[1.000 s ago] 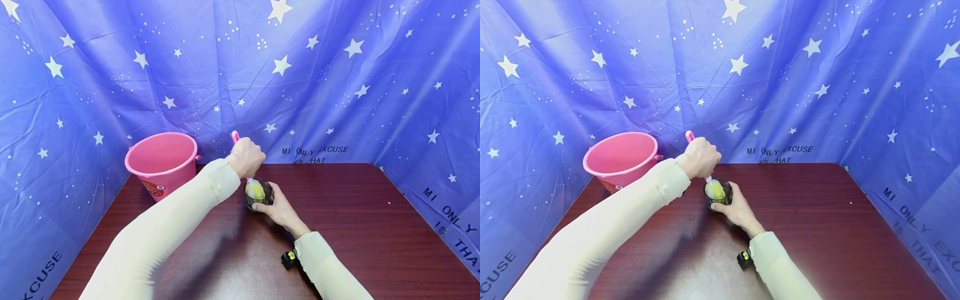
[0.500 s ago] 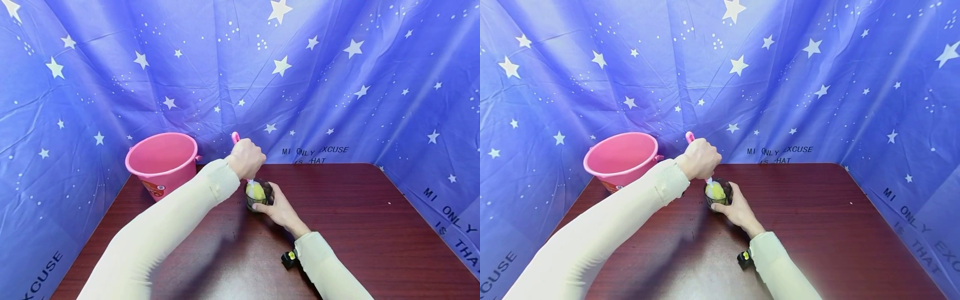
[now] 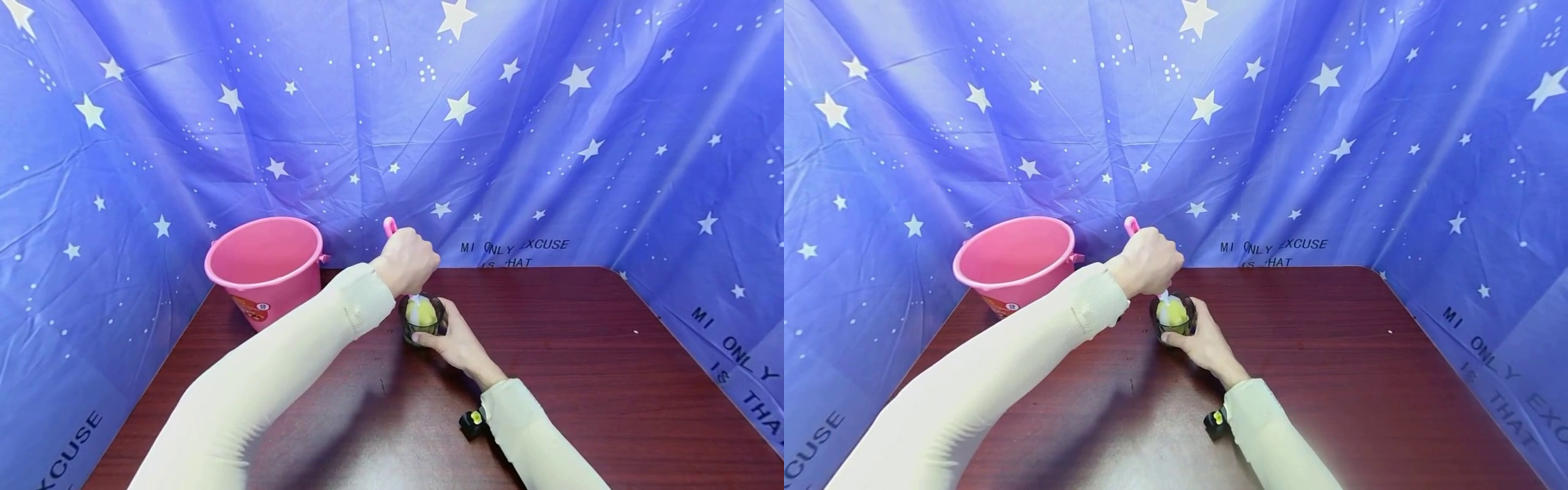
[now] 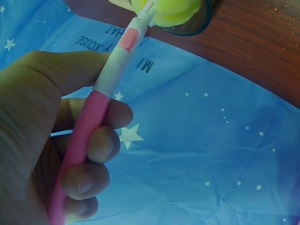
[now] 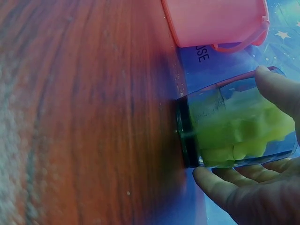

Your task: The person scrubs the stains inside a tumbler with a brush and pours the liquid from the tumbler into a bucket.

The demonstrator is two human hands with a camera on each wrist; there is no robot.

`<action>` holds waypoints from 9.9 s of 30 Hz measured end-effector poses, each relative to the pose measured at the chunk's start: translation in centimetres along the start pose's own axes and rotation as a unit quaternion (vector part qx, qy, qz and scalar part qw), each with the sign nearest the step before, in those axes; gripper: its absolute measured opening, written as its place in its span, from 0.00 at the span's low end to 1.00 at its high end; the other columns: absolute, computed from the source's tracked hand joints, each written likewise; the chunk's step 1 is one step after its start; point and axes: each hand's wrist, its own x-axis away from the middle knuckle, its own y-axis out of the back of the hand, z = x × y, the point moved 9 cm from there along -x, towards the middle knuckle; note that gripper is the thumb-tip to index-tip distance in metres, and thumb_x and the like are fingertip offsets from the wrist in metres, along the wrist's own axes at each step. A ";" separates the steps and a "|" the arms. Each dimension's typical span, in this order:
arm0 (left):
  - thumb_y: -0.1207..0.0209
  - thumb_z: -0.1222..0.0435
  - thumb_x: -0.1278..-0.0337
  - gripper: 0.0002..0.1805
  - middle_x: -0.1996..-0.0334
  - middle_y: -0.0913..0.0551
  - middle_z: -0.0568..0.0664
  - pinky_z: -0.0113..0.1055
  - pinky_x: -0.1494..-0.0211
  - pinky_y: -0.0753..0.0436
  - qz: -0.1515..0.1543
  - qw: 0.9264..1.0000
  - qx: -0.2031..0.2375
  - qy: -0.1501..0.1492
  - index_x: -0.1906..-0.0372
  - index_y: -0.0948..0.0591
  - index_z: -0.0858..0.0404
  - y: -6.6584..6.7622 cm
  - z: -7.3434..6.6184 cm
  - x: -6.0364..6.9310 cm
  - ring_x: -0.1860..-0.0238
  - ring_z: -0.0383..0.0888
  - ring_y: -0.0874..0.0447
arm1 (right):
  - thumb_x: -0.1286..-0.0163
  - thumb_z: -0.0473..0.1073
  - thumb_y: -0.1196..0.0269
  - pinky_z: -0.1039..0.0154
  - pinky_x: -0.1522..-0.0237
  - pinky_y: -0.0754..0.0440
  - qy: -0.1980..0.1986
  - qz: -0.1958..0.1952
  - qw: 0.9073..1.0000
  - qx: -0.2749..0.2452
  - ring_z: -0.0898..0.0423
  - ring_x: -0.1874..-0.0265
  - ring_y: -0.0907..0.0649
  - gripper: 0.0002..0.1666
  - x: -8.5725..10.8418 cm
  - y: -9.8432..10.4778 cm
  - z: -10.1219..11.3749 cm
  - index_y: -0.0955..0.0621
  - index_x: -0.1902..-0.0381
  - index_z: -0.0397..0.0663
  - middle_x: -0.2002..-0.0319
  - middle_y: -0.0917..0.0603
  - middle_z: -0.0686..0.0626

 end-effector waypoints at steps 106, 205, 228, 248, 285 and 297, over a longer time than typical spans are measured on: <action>0.44 0.62 0.47 0.09 0.70 0.15 0.43 0.37 0.65 0.24 0.020 0.999 -0.046 -0.016 0.66 0.14 0.47 0.1 -0.4 -0.2 0.70 0.41 0.20 | 0.47 0.40 0.26 0.51 0.40 0.33 0.000 0.008 1.000 0.006 0.47 0.43 0.26 0.47 0.2 -0.1 0.3 0.39 0.34 0.46 0.40 0.29 0.43; 0.43 0.61 0.48 0.08 0.70 0.16 0.43 0.39 0.69 0.24 0.024 0.999 -0.047 -0.009 0.65 0.15 0.47 -0.3 -0.5 -0.7 0.71 0.41 0.22 | 0.47 0.37 0.27 0.51 0.40 0.32 0.004 -0.001 1.000 0.013 0.49 0.45 0.26 0.45 0.1 0.0 0.1 0.38 0.36 0.45 0.42 0.28 0.43; 0.44 0.59 0.48 0.09 0.70 0.16 0.43 0.38 0.67 0.24 0.038 0.998 -0.040 -0.014 0.63 0.15 0.49 -0.7 -0.3 -0.1 0.71 0.42 0.22 | 0.47 0.38 0.27 0.52 0.40 0.33 0.002 0.007 1.000 0.006 0.48 0.43 0.26 0.46 0.2 -0.1 0.2 0.39 0.35 0.45 0.40 0.29 0.43; 0.44 0.62 0.50 0.08 0.74 0.16 0.44 0.39 0.68 0.24 -0.004 1.000 -0.014 0.003 0.68 0.14 0.50 -0.1 -0.1 0.0 0.74 0.42 0.21 | 0.46 0.36 0.28 0.50 0.42 0.32 -0.002 0.008 1.000 0.014 0.46 0.44 0.26 0.46 0.8 0.1 1.4 0.40 0.34 0.39 0.41 0.29 0.39; 0.45 0.62 0.48 0.09 0.73 0.16 0.44 0.39 0.69 0.24 0.017 1.000 -0.005 0.020 0.66 0.15 0.51 -0.7 1.3 0.7 0.73 0.43 0.21 | 0.47 0.38 0.27 0.51 0.40 0.32 0.007 0.005 1.000 0.009 0.47 0.42 0.27 0.46 0.2 -0.1 0.2 0.40 0.35 0.43 0.40 0.29 0.42; 0.45 0.61 0.47 0.08 0.73 0.16 0.44 0.39 0.69 0.23 0.021 0.999 0.011 0.022 0.66 0.15 0.51 -0.5 1.6 1.4 0.74 0.44 0.21 | 0.47 0.37 0.27 0.52 0.40 0.32 0.010 0.005 1.000 0.011 0.48 0.41 0.27 0.46 0.2 -0.1 0.3 0.39 0.35 0.43 0.40 0.29 0.43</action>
